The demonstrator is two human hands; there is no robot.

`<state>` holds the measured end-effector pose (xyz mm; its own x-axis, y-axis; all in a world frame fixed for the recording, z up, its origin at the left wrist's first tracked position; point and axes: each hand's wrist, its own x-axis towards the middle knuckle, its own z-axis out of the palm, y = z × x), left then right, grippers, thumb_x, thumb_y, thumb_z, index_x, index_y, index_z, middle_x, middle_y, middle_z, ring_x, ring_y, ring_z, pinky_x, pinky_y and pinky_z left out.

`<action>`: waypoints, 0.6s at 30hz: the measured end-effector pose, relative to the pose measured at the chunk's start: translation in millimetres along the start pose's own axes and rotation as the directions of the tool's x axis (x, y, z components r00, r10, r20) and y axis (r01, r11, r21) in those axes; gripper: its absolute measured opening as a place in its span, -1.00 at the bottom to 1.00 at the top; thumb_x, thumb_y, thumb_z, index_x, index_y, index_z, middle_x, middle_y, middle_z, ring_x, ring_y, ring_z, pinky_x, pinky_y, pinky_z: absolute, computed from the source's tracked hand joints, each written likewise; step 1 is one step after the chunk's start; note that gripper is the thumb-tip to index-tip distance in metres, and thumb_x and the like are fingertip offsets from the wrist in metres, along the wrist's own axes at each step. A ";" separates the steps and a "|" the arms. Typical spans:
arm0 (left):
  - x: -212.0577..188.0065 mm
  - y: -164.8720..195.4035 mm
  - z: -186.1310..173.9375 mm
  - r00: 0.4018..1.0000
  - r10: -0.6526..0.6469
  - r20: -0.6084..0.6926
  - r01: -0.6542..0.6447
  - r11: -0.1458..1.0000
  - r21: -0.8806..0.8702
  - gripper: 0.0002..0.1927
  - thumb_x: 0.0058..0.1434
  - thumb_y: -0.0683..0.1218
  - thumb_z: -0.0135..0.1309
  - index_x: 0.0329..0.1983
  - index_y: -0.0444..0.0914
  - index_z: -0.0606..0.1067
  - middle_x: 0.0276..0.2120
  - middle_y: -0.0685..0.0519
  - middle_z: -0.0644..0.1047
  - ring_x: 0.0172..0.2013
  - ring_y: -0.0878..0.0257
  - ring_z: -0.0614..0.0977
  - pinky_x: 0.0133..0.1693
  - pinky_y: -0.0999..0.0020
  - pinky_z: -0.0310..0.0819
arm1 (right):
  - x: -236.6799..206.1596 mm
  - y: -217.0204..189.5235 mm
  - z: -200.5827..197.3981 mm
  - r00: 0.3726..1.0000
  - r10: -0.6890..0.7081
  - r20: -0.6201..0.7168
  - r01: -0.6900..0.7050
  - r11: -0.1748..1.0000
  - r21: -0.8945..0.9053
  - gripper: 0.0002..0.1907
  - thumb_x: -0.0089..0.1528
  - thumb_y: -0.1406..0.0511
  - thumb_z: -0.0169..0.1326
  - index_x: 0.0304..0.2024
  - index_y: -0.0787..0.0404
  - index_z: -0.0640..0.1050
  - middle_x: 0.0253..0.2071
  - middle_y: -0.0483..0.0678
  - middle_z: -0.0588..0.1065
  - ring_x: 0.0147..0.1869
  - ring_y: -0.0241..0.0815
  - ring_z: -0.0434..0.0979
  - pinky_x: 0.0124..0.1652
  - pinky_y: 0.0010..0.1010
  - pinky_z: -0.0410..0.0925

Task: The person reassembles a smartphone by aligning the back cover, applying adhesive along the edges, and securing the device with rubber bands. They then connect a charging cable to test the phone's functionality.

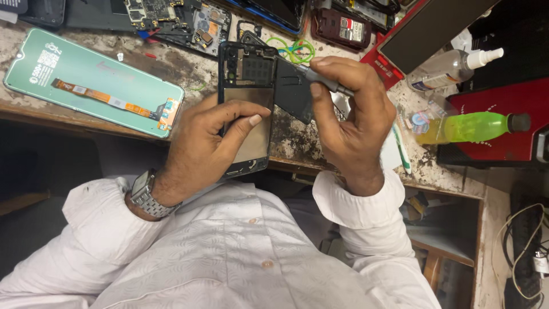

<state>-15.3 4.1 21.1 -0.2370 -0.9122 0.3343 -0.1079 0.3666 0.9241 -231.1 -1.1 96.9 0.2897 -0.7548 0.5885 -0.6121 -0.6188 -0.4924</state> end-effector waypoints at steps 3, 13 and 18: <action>0.3 1.7 0.2 1.000 -0.023 0.015 0.023 1.000 0.003 -0.83 0.40 -0.14 0.08 -0.02 -0.20 0.63 -0.17 0.02 0.63 -0.16 0.23 0.70 -0.16 0.36 0.57 | 5.1 -1.1 0.7 0.999 -0.025 0.023 0.026 0.998 -0.065 -0.75 0.42 0.58 0.19 0.11 0.32 0.50 0.04 0.06 0.56 0.15 -0.14 0.63 0.17 -0.45 0.48; 1.0 1.7 -0.3 0.999 -0.022 0.034 0.022 1.000 0.013 -0.83 0.39 -0.13 0.08 -0.03 -0.18 0.64 -0.17 0.03 0.63 -0.16 0.23 0.70 -0.15 0.35 0.58 | 9.5 3.6 2.8 0.997 -0.041 0.068 0.047 0.995 -0.092 -0.75 0.41 0.57 0.19 0.10 0.34 0.50 0.03 0.06 0.57 0.13 -0.11 0.64 0.15 -0.43 0.48; 2.3 1.7 -0.4 0.998 -0.036 0.044 0.035 0.999 0.026 -0.84 0.38 -0.13 0.09 -0.05 -0.18 0.64 -0.18 0.03 0.63 -0.18 0.23 0.71 -0.17 0.35 0.58 | 20.8 -2.9 0.4 0.987 -0.093 0.128 0.109 0.986 -0.125 -0.76 0.40 0.56 0.19 0.09 0.33 0.50 0.05 0.05 0.56 0.12 -0.10 0.64 0.12 -0.40 0.49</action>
<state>-15.7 2.6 23.5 -0.2748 -0.9160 0.2923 -0.1413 0.3391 0.9301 -223.0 -15.2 110.3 0.4372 -0.7157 0.5446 -0.6637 -0.6654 -0.3417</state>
